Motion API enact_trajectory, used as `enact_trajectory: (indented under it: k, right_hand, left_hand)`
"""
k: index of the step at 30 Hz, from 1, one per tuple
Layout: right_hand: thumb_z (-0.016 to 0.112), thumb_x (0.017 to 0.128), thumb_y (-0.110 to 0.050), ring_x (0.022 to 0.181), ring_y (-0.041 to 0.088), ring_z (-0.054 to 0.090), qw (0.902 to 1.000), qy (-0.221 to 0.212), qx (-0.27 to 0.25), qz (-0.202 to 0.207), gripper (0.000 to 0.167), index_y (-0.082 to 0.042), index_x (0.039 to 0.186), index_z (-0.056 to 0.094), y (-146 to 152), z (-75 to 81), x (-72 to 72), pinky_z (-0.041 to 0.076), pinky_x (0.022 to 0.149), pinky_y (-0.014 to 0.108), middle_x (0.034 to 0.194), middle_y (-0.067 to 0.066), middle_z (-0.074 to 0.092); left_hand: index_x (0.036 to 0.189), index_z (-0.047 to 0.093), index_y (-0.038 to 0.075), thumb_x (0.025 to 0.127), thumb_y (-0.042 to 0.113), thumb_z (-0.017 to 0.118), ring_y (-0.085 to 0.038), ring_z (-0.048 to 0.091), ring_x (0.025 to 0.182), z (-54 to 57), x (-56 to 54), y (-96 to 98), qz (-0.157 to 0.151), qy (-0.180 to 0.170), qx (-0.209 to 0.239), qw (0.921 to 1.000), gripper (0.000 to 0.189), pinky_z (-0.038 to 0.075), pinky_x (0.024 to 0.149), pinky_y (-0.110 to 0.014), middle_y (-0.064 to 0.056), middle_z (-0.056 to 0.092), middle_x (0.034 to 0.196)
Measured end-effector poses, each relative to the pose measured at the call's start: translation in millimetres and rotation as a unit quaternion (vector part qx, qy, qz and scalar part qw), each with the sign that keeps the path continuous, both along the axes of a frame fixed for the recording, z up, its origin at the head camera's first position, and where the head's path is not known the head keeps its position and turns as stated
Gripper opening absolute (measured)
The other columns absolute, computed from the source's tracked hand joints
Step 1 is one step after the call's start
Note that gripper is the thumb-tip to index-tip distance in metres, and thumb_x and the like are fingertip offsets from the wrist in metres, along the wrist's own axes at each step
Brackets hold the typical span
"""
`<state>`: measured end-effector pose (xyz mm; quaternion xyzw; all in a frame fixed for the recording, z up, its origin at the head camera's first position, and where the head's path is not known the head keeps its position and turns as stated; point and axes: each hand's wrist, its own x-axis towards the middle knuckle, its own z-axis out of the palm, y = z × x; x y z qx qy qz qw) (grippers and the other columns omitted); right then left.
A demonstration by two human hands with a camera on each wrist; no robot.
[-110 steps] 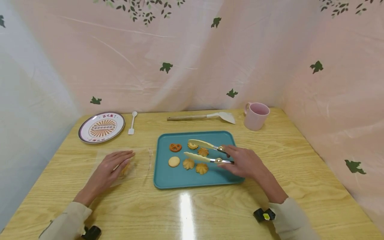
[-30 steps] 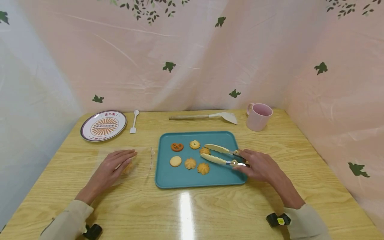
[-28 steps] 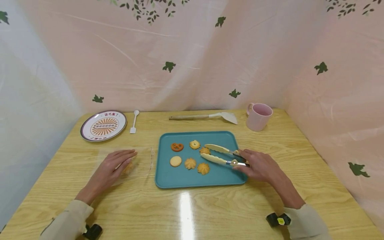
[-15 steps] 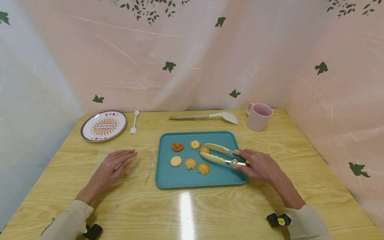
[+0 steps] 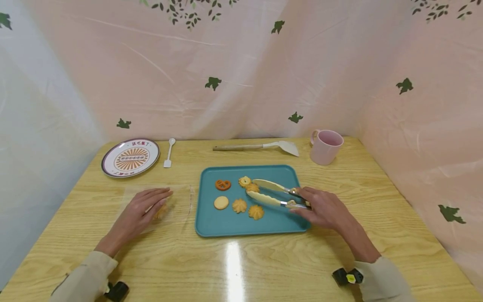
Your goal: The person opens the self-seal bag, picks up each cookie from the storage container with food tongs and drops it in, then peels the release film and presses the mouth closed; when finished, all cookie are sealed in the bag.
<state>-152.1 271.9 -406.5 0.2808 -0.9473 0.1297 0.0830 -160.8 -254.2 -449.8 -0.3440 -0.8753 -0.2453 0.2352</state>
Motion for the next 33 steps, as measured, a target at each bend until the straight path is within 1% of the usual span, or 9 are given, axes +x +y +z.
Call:
enact_trajectory:
  k: [5,10,18,23,29,33]
  right_hand:
    - [0.079,0.091,-0.038,0.069,0.011,0.055,0.9997,0.011,-0.01,0.02,0.046,-0.006,0.122,0.068,-6,-0.2,-2.1,0.051,0.06,0.034,0.085,-0.003,0.06]
    - [0.079,0.091,-0.04,0.068,0.009,0.052,0.9993,0.011,-0.014,0.034,0.044,-0.007,0.117,0.068,-16,0.2,-4.8,0.046,0.059,0.029,0.083,-0.005,0.057]
    - [0.079,0.09,-0.041,0.065,0.009,0.054,0.9975,0.035,-0.021,0.058,0.042,-0.007,0.114,0.068,-31,-1.5,-9.9,0.048,0.056,0.03,0.083,-0.004,0.061]
    - [0.078,0.091,-0.041,0.064,0.01,0.055,0.9968,0.04,-0.019,0.067,0.043,-0.007,0.116,0.068,-42,-2.2,-13.5,0.049,0.056,0.031,0.086,-0.002,0.062]
    - [0.078,0.091,-0.042,0.067,0.011,0.058,0.9962,0.033,-0.019,0.078,0.047,-0.008,0.121,0.069,-56,-1.0,-16.2,0.051,0.058,0.033,0.088,-0.002,0.065]
    - [0.079,0.091,-0.043,0.067,0.011,0.056,0.9951,0.035,-0.02,0.091,0.051,-0.006,0.125,0.07,-66,0.3,-18.0,0.051,0.059,0.033,0.089,-0.001,0.065]
  left_hand:
    - [0.131,0.07,0.004,0.091,-0.007,0.072,-0.036,0.06,0.122,0.3,0.0,0.4,0.007,-0.004,-0.006,0.9999,0.042,0.023,0.117,-0.019,-0.014,0.068,0.132]
    - [0.131,0.07,0.004,0.09,-0.008,0.072,-0.036,0.06,0.122,0.8,0.1,0.7,0.012,-0.005,-0.011,0.9999,0.042,0.024,0.117,-0.02,-0.014,0.068,0.132]
    - [0.131,0.07,0.004,0.092,-0.007,0.071,-0.036,0.06,0.122,1.4,0.1,1.2,0.007,-0.006,-0.01,0.9999,0.041,0.023,0.118,-0.019,-0.014,0.068,0.133]
    - [0.132,0.07,0.004,0.091,-0.008,0.071,-0.036,0.06,0.122,1.8,0.3,1.2,0.007,-0.005,-0.01,0.9999,0.043,0.023,0.117,-0.019,-0.014,0.068,0.133]
    - [0.132,0.07,0.004,0.09,-0.008,0.072,-0.036,0.06,0.122,2.1,0.4,1.8,0.007,-0.006,-0.01,0.9999,0.043,0.023,0.117,-0.019,-0.015,0.068,0.133]
    - [0.132,0.07,0.004,0.091,-0.007,0.072,-0.036,0.06,0.122,1.9,0.6,2.1,0.006,-0.006,-0.009,0.9999,0.042,0.023,0.117,-0.019,-0.015,0.068,0.133]
